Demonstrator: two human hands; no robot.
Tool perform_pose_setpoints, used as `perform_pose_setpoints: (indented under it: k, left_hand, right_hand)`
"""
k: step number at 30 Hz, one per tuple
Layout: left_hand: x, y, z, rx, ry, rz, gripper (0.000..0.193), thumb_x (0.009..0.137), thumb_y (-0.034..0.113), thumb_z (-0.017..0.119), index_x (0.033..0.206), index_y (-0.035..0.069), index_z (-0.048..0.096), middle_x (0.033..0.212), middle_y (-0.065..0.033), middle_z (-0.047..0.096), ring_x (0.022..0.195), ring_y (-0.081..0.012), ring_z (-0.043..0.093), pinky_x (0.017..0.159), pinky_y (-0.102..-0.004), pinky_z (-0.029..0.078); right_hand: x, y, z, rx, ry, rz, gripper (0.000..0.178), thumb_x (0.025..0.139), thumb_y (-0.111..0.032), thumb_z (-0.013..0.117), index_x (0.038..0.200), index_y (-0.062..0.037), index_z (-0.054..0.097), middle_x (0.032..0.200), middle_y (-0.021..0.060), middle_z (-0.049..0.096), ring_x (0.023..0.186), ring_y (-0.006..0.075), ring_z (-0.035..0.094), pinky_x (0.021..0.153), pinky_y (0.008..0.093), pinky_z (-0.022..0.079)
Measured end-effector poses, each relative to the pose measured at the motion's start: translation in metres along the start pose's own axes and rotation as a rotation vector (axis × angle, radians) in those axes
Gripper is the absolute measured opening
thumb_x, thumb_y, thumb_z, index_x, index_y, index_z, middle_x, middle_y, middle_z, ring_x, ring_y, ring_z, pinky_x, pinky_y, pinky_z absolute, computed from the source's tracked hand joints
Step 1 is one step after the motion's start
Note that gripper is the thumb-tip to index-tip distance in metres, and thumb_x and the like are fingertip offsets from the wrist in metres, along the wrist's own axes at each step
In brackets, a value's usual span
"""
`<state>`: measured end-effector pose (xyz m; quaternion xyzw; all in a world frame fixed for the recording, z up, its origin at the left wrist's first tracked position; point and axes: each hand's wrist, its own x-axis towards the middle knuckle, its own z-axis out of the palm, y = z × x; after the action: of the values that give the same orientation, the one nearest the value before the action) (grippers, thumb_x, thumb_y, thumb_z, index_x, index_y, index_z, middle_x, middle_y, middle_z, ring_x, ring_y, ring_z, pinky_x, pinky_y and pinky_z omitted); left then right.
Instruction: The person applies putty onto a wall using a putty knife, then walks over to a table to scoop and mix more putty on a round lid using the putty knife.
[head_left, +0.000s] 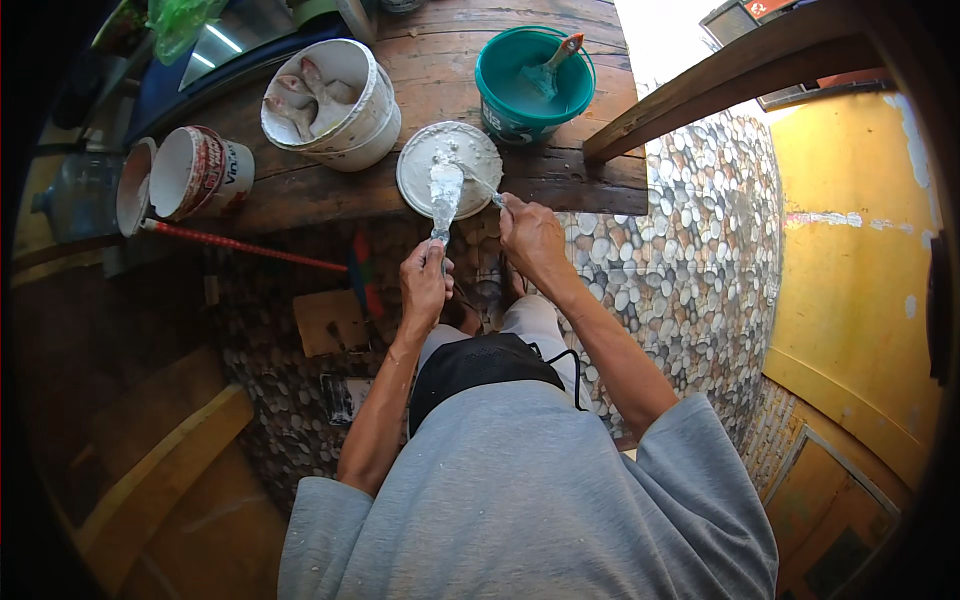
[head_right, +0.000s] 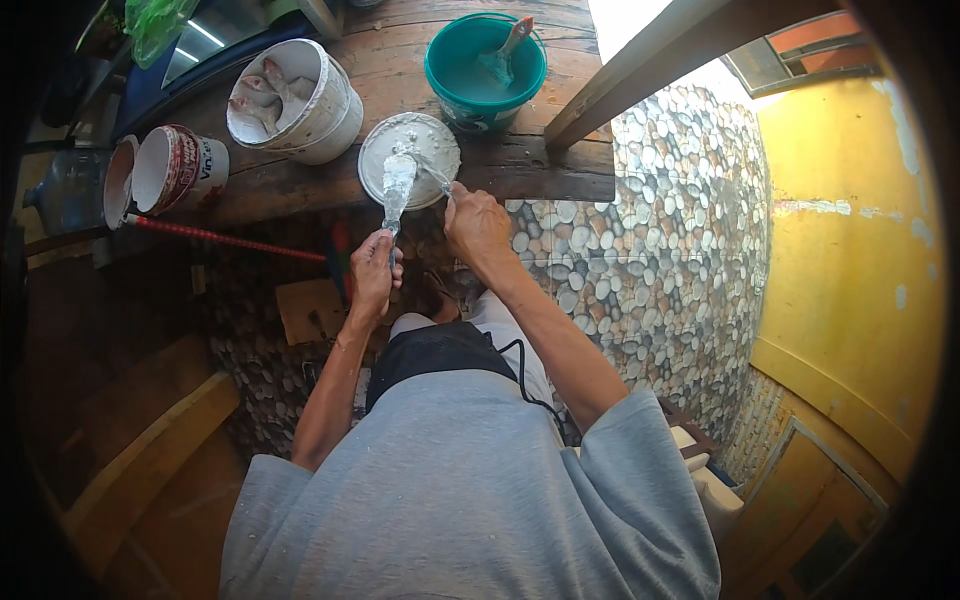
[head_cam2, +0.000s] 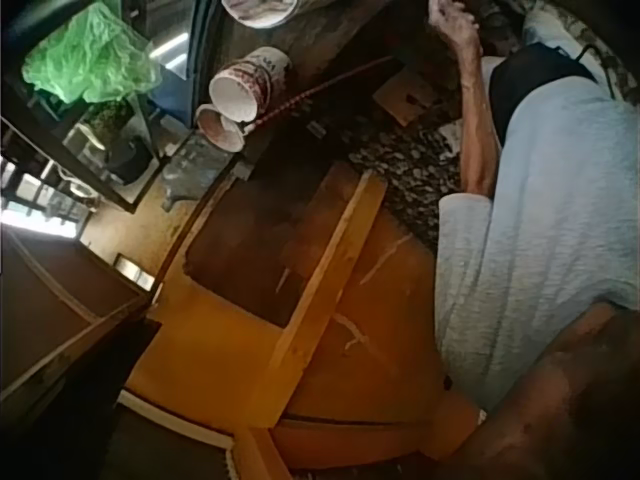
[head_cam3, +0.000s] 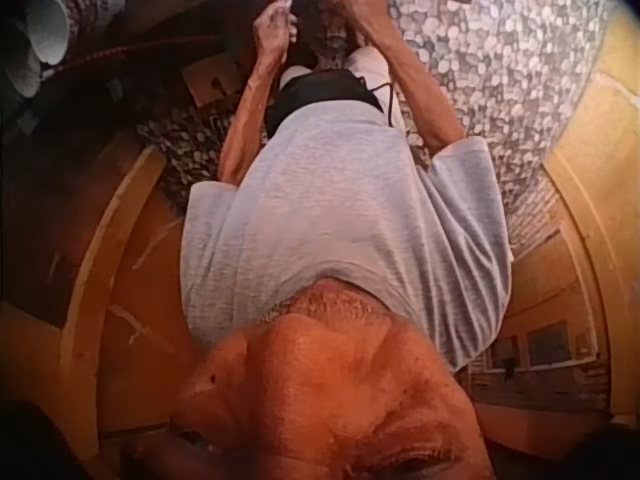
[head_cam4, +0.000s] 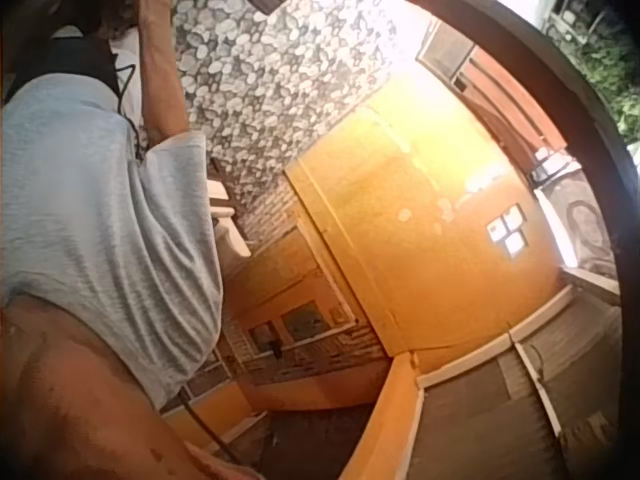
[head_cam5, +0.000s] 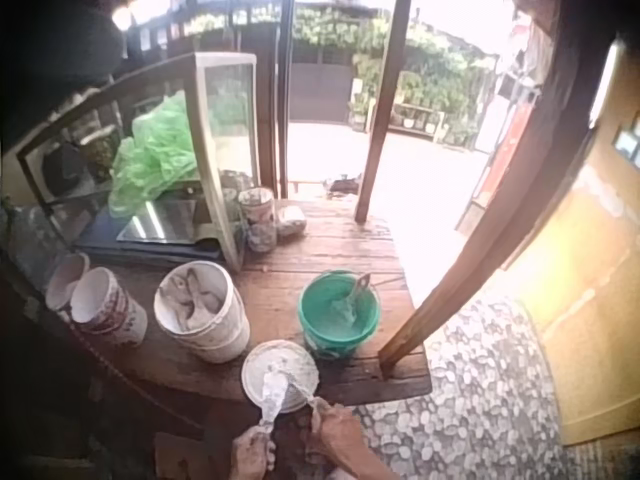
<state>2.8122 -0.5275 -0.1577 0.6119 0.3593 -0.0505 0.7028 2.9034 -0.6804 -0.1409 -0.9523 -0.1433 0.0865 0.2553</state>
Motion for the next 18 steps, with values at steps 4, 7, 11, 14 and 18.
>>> perform_pose_setpoints:
  k: [4, 7, 11, 14, 18]
  left_hand:
    - [0.002, 0.001, -0.002, -0.021, 0.03, -0.02, 0.029, 0.097, 0.026, 0.047, 0.107, 0.003, 0.061, 0.068, -0.0006, 0.053, 0.048, -0.0049, 0.048, 0.04, -0.0203, 0.041]
    - [0.007, -0.005, -0.004, -0.044, 0.05, -0.055, 0.03, 0.097, 0.027, 0.045, 0.108, 0.003, 0.06, 0.068, -0.001, 0.054, 0.048, -0.0052, 0.048, 0.04, -0.0205, 0.041]
    - [0.006, -0.006, 0.002, -0.082, -0.012, -0.087, 0.031, 0.098, 0.028, 0.045, 0.109, 0.003, 0.059, 0.069, -0.0016, 0.055, 0.048, -0.0057, 0.048, 0.041, -0.0209, 0.041]
    - [0.0, -0.005, 0.004, -0.086, -0.025, -0.102, 0.03, 0.098, 0.027, 0.045, 0.109, 0.003, 0.059, 0.069, -0.0015, 0.055, 0.048, -0.0057, 0.048, 0.041, -0.0208, 0.041]
    - [0.003, -0.004, 0.002, -0.088, 0.01, -0.084, 0.029, 0.098, 0.027, 0.045, 0.108, 0.004, 0.06, 0.069, -0.0015, 0.055, 0.048, -0.0054, 0.047, 0.04, -0.0206, 0.041]
  right_hand:
    - [-0.013, -0.01, -0.021, 0.044, 0.076, -0.025, 0.026, 0.087, -0.019, 0.054, 0.109, -0.0082, 0.062, 0.076, 0.0215, 0.058, 0.07, 0.0382, 0.062, 0.063, 0.0477, 0.05]
    - [-0.04, -0.022, -0.027, 0.03, 0.05, -0.055, 0.027, 0.087, -0.019, 0.055, 0.112, -0.0103, 0.061, 0.077, 0.0207, 0.057, 0.069, 0.037, 0.062, 0.061, 0.0462, 0.05]
    - [-0.045, -0.028, -0.016, -0.096, -0.029, -0.072, 0.03, 0.086, -0.018, 0.054, 0.115, -0.0094, 0.057, 0.081, 0.02, 0.057, 0.068, 0.0364, 0.062, 0.058, 0.0447, 0.05]
    - [-0.015, -0.017, -0.007, -0.136, -0.006, -0.052, 0.028, 0.087, -0.018, 0.053, 0.112, -0.0073, 0.056, 0.08, 0.0196, 0.057, 0.067, 0.0371, 0.062, 0.059, 0.045, 0.05]
    - [-0.005, -0.023, -0.03, -0.101, 0.0, -0.032, 0.026, 0.086, -0.018, 0.054, 0.109, -0.0066, 0.057, 0.079, 0.0196, 0.056, 0.068, 0.0375, 0.063, 0.059, 0.0449, 0.051]
